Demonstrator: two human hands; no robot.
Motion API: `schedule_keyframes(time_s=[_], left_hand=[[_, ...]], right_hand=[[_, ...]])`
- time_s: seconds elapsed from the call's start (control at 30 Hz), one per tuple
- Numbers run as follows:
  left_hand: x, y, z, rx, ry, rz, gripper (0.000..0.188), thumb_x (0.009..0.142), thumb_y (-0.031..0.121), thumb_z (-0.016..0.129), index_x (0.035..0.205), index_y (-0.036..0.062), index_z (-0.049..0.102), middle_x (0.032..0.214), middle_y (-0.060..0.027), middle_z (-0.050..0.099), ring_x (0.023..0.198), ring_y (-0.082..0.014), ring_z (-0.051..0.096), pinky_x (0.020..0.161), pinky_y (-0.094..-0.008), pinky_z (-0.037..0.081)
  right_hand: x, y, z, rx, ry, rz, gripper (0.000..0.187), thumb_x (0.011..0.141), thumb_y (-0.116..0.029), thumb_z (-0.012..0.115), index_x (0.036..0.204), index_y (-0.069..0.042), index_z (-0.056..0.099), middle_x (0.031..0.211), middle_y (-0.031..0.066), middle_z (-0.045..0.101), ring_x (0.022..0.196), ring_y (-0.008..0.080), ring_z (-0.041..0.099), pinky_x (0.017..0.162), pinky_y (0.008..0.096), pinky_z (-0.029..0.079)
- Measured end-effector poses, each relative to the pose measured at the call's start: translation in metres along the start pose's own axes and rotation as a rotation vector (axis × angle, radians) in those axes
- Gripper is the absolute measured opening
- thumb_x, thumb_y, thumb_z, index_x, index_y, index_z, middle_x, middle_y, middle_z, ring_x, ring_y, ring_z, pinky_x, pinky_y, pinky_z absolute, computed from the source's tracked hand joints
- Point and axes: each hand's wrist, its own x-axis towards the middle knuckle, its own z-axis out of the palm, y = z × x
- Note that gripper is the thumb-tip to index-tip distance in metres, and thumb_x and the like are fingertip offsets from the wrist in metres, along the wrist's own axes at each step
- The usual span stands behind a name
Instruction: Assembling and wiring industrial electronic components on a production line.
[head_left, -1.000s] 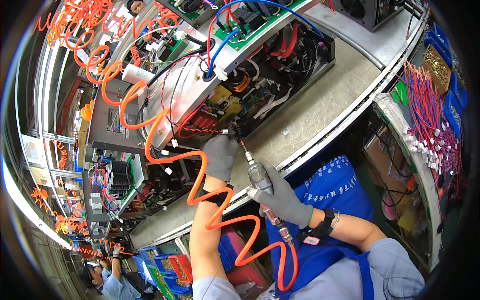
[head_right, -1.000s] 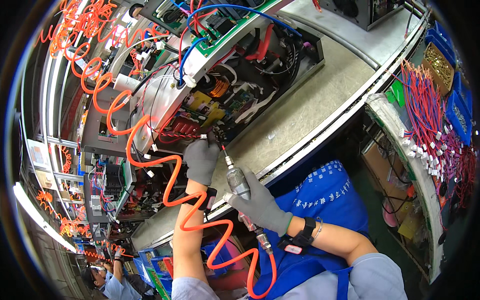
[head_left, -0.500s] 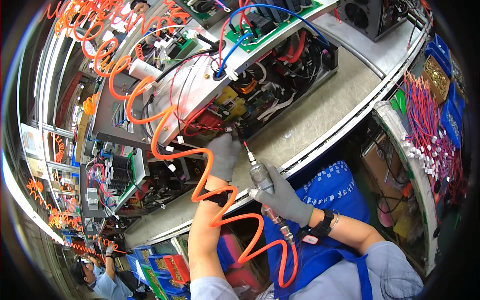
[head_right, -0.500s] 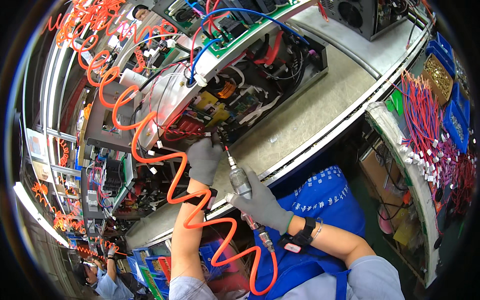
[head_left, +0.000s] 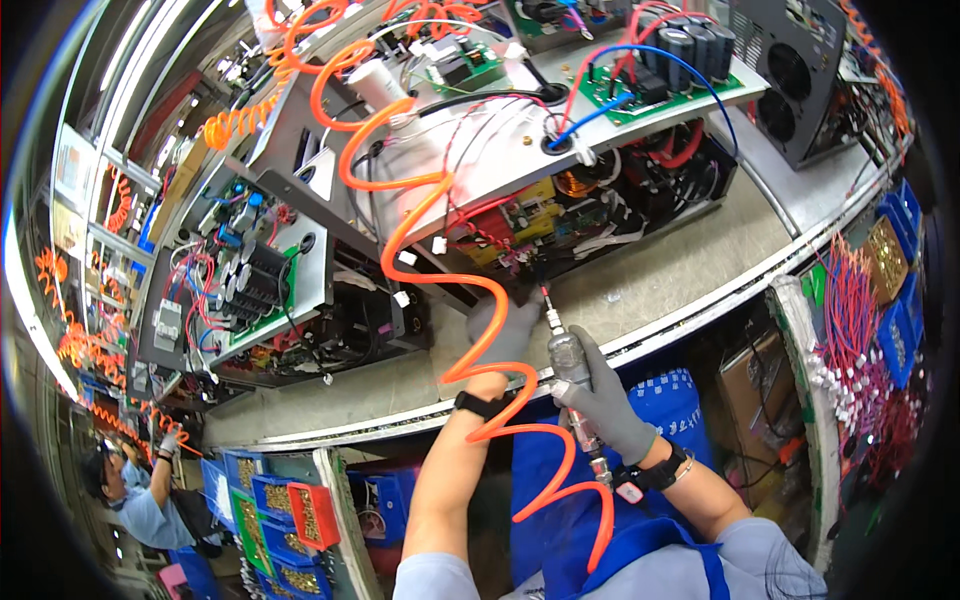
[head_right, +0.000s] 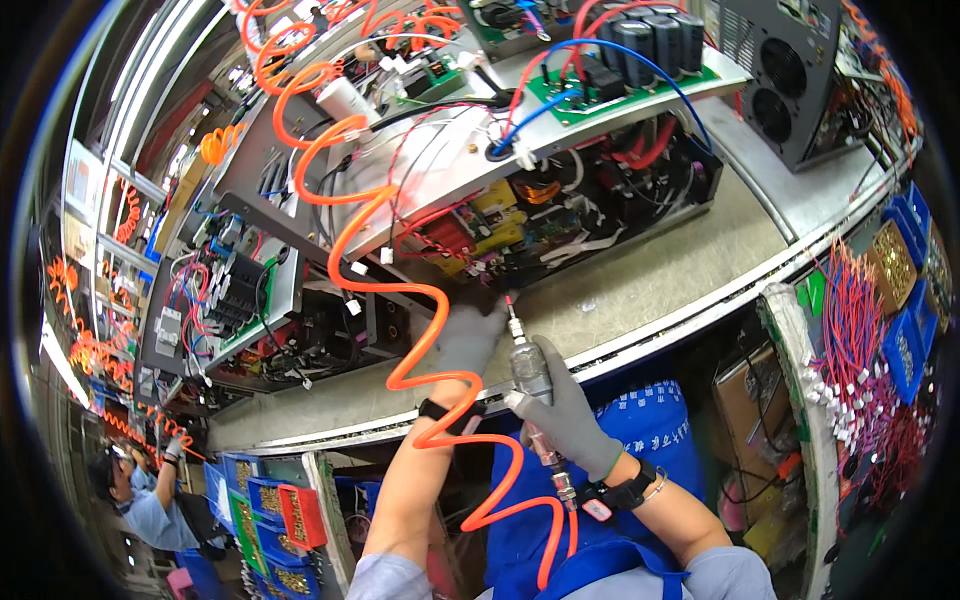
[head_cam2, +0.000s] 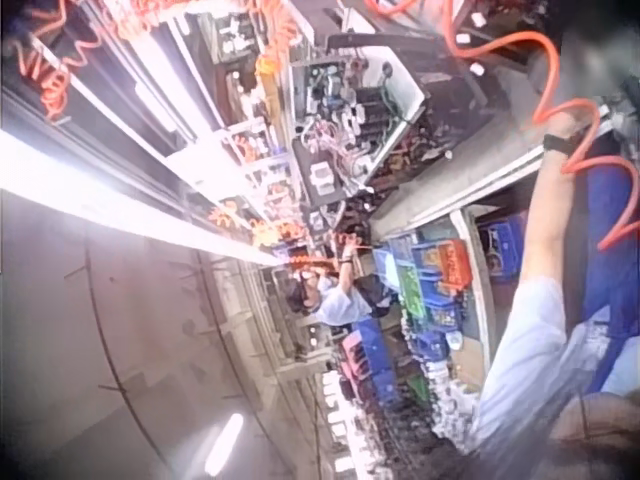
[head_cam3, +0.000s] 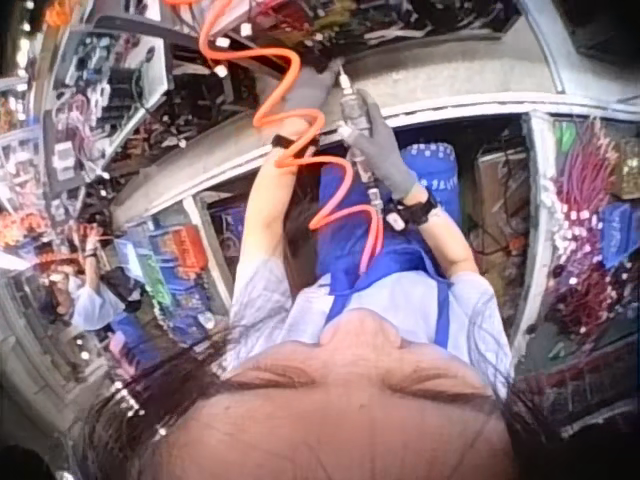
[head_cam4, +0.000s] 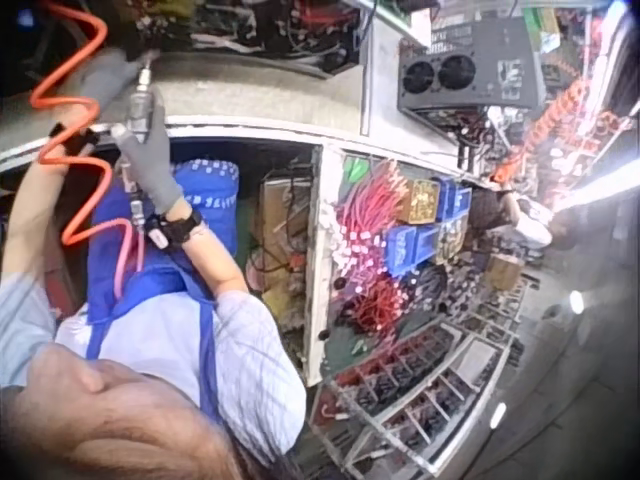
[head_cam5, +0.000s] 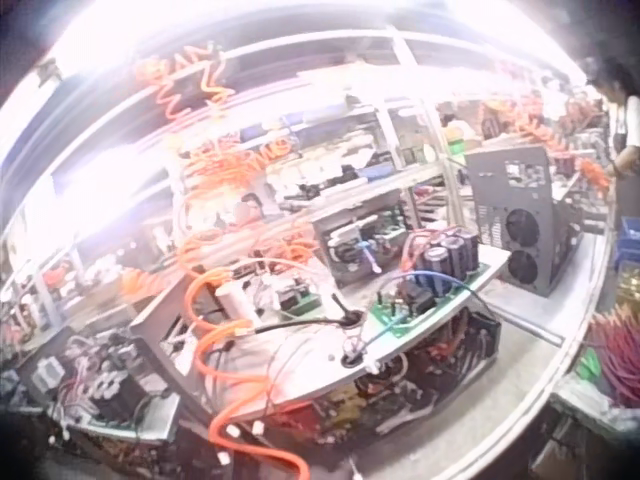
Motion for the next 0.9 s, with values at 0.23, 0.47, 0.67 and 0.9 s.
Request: schedule_keyframes(time_s=[0.23,0.47,0.67,0.9], left_hand=[[-0.056,-0.012,0.013,-0.44,0.084,-0.035,0.057,0.084,0.059,0.058,0.068,0.0044,0.065,0.058,-0.0162,0.06,0.055,-0.0379,0.061,0.051,-0.0469,0.047],[-0.099,-0.015,0.006,-0.584,0.062,-0.105,0.056,0.084,0.058,0.058,0.068,0.0044,0.065,0.058,-0.0163,0.06,0.055,-0.0381,0.061,0.051,-0.0469,0.047],[-0.066,-0.01,0.01,-0.499,0.087,-0.06,0.056,0.084,0.057,0.058,0.069,0.0044,0.065,0.059,-0.0164,0.06,0.055,-0.0383,0.061,0.051,-0.0469,0.047],[-0.034,-0.007,0.015,-0.397,0.106,-0.04,0.055,0.084,0.057,0.058,0.07,0.0043,0.065,0.059,-0.0165,0.06,0.055,-0.0385,0.061,0.051,-0.047,0.047]], right_hand=[[0.005,0.002,-0.002,-0.165,0.02,-0.096,0.081,0.082,-0.012,0.064,0.15,-0.003,0.02,0.106,0.0086,0.055,0.085,0.0122,0.056,0.073,0.0267,0.049],[0.007,0.008,-0.004,-0.193,0.04,-0.081,0.079,0.084,-0.014,0.065,0.148,0.0,0.021,0.114,0.0088,0.053,0.093,0.0129,0.053,0.081,0.0273,0.047],[0.011,0.011,-0.007,-0.373,0.065,-0.147,0.08,0.083,-0.017,0.066,0.147,-0.003,0.02,0.104,0.0123,0.058,0.06,0.0126,0.058,0.056,0.0262,0.05],[-0.002,0.0,-0.01,-0.435,0.041,-0.042,0.086,0.08,-0.023,0.07,0.147,-0.004,0.021,0.09,0.0127,0.063,0.06,0.0154,0.06,0.058,0.029,0.051]])
